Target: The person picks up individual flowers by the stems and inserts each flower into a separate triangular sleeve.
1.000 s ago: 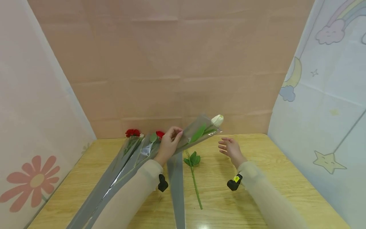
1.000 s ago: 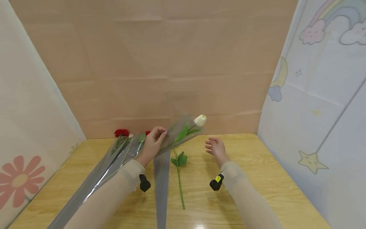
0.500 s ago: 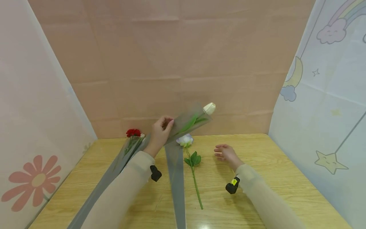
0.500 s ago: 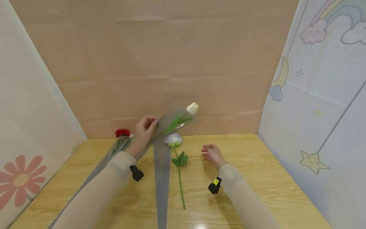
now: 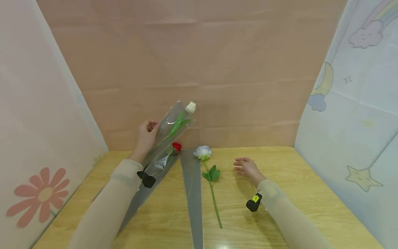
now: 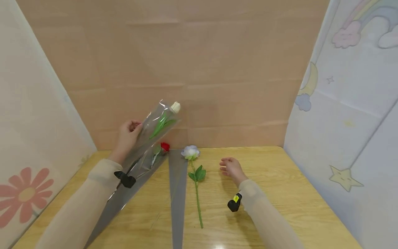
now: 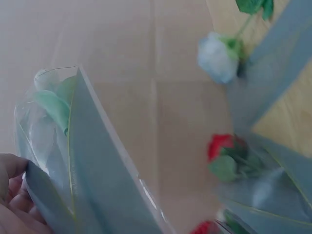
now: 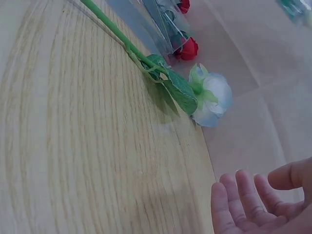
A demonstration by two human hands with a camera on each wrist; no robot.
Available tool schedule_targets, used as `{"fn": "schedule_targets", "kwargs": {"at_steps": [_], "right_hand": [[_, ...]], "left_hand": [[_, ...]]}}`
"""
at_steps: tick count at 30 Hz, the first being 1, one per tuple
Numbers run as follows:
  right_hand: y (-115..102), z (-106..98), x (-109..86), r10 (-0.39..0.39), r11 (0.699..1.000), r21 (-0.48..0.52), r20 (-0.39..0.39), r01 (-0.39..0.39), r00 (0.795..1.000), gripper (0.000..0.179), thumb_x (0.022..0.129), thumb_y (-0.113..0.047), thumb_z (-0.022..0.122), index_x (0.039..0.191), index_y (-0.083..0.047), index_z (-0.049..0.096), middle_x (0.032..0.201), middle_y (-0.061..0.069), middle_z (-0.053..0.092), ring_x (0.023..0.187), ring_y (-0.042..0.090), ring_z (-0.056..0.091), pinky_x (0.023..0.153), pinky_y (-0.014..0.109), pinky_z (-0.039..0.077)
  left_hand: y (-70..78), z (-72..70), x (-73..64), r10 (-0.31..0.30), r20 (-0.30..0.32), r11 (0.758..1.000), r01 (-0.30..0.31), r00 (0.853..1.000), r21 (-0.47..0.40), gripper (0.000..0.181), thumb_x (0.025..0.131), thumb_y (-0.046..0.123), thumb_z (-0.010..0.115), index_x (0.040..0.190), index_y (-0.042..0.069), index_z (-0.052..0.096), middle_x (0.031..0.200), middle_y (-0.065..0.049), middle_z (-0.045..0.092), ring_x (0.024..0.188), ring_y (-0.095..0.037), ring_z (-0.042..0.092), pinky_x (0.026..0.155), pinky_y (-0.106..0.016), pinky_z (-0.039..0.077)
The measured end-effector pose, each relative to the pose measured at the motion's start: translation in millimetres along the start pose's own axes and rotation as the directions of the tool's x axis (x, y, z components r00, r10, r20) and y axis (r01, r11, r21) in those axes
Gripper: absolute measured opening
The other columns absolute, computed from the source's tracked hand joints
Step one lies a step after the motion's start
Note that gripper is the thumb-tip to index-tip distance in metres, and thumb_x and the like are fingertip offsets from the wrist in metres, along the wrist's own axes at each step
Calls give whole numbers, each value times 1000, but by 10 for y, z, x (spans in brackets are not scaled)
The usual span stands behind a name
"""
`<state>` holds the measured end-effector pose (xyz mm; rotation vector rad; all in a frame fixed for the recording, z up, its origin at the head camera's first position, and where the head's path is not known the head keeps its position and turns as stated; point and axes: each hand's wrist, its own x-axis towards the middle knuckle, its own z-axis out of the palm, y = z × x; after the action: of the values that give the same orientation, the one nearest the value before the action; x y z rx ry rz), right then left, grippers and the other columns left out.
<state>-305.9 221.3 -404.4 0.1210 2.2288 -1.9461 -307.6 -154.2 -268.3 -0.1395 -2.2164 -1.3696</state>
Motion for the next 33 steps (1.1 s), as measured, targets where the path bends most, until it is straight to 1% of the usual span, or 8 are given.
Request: {"fn": "schedule_targets", "kwargs": {"at_steps": [4,9,15,19,22,26,29,33], "right_hand": [[15,-1,-4,3,1000,8,2,-3,1000,40,104,-13,36,138,9,38,136,29,46,113,35,58,96,45,49],[24,-4,-13,-2,1000,20,6,2,1000,41,104,-13,37,139,9,37,137,29,46,113,36,58,94,43,50],[0,-5,-22,-6,1000,16,-8,7,1000,40,104,-13,37,138,9,37,137,29,46,108,31,60,93,43,51],[-5,2,-32,-8,1000,11,-9,8,1000,40,104,-13,37,137,9,38,136,28,47,108,31,60,93,42,51],[1,8,-35,-7,1000,13,-13,7,1000,40,104,-13,37,137,9,38,135,28,48,110,33,60,93,43,51],[11,13,-35,-6,1000,15,-21,6,1000,39,104,-13,37,137,9,38,134,28,49,108,32,60,94,43,50],[15,10,-37,-4,1000,13,-25,4,1000,39,104,-13,37,136,9,39,134,28,49,107,30,61,94,43,50],[14,0,-46,-4,1000,16,-26,4,1000,39,104,-13,37,136,8,39,135,28,48,109,32,60,93,43,51]], "left_hand": [[-318,-109,-31,-87,5,995,87,996,56,20,99,13,54,110,-4,59,96,-16,63,74,-5,48,65,-17,39],[-717,-213,-112,-158,35,974,150,987,169,20,101,12,50,109,-4,58,105,-22,61,88,-21,54,72,-25,40],[-1063,-271,-263,-294,62,924,267,954,274,20,101,9,48,108,-6,57,107,-26,58,95,-35,55,78,-39,44],[-1173,-304,-363,-353,20,875,322,936,361,24,99,9,46,110,-9,58,110,-30,60,99,-42,57,84,-49,46],[-1212,-322,-409,-387,-25,842,364,922,398,27,98,9,46,111,-10,59,112,-31,61,102,-45,57,87,-52,46],[-1225,-330,-435,-398,-64,821,386,915,420,29,96,6,45,114,-12,59,114,-32,60,105,-47,56,90,-53,45],[-1205,-297,-431,-370,-99,809,373,924,455,30,94,6,45,115,-12,57,114,-35,56,107,-50,52,92,-55,43],[-1135,-129,-383,-282,-141,823,315,949,472,29,92,6,50,117,-9,53,115,-36,49,109,-51,45,91,-60,39]]}}
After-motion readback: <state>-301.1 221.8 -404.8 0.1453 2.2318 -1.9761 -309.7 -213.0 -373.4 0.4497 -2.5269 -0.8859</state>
